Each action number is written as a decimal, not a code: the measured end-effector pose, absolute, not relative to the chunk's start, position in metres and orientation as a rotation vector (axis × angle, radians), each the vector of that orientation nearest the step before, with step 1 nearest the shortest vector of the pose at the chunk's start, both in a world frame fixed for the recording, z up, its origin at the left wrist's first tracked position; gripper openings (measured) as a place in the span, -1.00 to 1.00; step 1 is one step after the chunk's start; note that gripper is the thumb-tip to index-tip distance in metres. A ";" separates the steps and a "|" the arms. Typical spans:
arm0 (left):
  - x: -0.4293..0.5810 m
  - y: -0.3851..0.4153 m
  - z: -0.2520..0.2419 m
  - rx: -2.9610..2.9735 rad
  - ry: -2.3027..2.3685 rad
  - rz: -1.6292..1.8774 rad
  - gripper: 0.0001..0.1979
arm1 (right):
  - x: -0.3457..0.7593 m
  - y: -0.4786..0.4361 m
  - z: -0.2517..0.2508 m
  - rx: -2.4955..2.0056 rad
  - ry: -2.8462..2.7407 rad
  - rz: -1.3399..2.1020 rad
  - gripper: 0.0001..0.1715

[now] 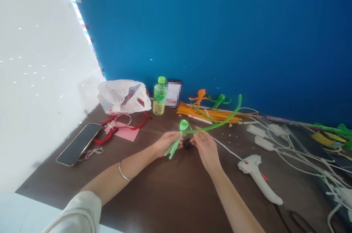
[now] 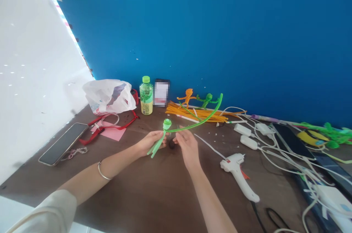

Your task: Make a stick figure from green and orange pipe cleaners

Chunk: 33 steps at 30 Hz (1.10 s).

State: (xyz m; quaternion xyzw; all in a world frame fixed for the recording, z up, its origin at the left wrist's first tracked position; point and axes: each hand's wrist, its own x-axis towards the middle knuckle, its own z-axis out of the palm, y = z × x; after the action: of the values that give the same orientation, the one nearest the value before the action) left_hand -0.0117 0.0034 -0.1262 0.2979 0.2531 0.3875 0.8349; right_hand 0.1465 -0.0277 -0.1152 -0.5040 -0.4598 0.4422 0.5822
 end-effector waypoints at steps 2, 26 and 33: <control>-0.010 0.002 -0.128 0.681 0.558 0.788 -0.65 | 0.147 -0.027 -0.114 -1.093 -0.990 1.092 -0.70; -0.008 -0.007 -0.127 1.257 0.829 1.010 -0.66 | 0.126 -0.046 -0.117 -1.292 -1.151 1.109 -0.67; -0.007 -0.007 -0.126 1.314 0.765 0.991 -0.71 | 0.130 -0.048 -0.117 -1.280 -1.075 1.152 -0.67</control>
State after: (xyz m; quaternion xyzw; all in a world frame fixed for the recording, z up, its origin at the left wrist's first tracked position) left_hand -0.0075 -0.0068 -0.1259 0.5704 0.3321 0.4304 0.6157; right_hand 0.1296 -0.0475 -0.1174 -0.5358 -0.4499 0.4821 0.5274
